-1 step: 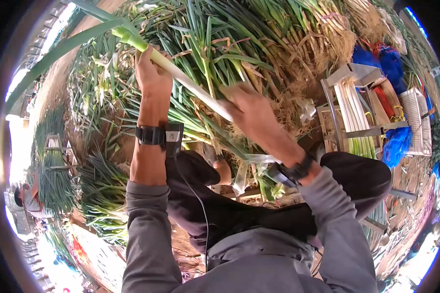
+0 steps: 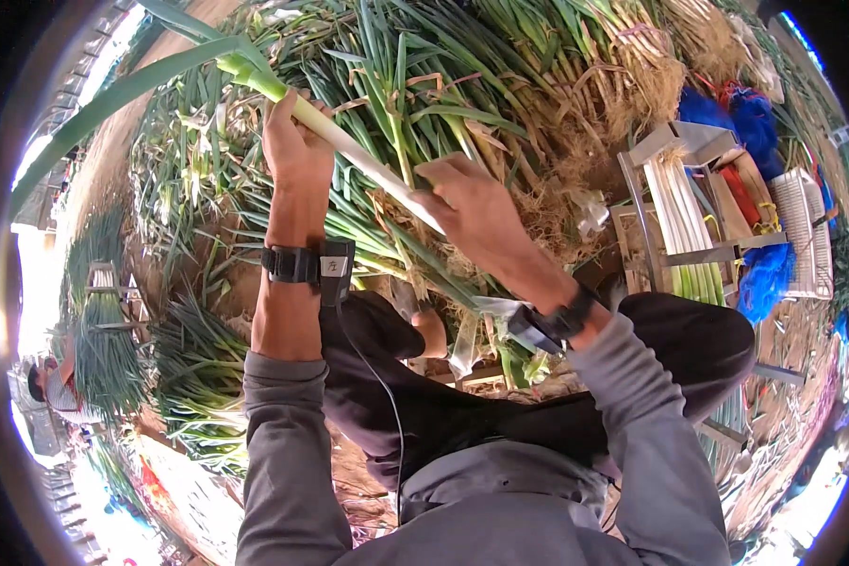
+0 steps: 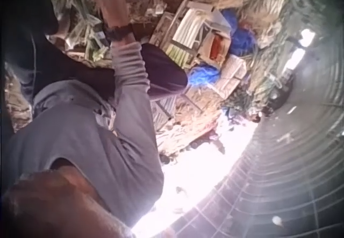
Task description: Bundling and trimming green onions using a manual bundling jig and ties.
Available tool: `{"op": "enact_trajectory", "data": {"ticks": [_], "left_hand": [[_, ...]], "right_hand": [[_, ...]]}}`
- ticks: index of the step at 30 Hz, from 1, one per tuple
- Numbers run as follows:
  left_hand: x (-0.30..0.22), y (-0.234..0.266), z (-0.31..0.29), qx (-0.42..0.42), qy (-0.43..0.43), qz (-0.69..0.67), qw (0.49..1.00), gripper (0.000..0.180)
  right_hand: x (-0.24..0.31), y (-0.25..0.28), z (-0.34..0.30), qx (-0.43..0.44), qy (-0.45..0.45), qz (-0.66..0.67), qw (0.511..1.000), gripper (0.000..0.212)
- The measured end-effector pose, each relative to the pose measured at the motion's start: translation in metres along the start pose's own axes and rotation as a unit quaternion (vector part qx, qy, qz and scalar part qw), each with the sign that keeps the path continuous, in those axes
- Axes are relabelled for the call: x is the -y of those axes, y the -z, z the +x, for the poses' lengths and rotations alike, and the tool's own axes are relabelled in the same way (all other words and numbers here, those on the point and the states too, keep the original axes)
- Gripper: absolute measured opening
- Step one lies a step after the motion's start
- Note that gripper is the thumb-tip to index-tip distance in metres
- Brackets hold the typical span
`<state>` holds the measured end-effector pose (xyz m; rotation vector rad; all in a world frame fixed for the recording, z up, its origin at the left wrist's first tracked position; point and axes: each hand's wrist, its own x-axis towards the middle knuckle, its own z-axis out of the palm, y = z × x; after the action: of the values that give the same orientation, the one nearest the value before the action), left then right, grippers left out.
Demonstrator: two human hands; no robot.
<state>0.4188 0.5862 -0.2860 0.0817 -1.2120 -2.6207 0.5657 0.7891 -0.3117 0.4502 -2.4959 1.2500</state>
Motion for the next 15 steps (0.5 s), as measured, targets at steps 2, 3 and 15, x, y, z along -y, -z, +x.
{"op": "enact_trajectory", "data": {"ticks": [2, 3, 15], "left_hand": [[0.006, -0.008, -0.005, -0.015, 0.012, -0.002, 1.0, 0.023], [0.007, -0.012, -0.006, -0.001, 0.019, 0.005, 1.0, 0.021], [0.009, 0.004, -0.004, 0.031, 0.055, -0.027, 0.998, 0.021]], "right_hand": [[-0.005, -0.014, 0.008, 0.003, -0.023, 0.021, 1.0, 0.015], [-0.009, -0.018, 0.007, -0.027, 0.007, 0.009, 1.0, 0.017], [-0.014, -0.011, 0.007, 0.121, -0.094, 0.105, 0.983, 0.014]]}}
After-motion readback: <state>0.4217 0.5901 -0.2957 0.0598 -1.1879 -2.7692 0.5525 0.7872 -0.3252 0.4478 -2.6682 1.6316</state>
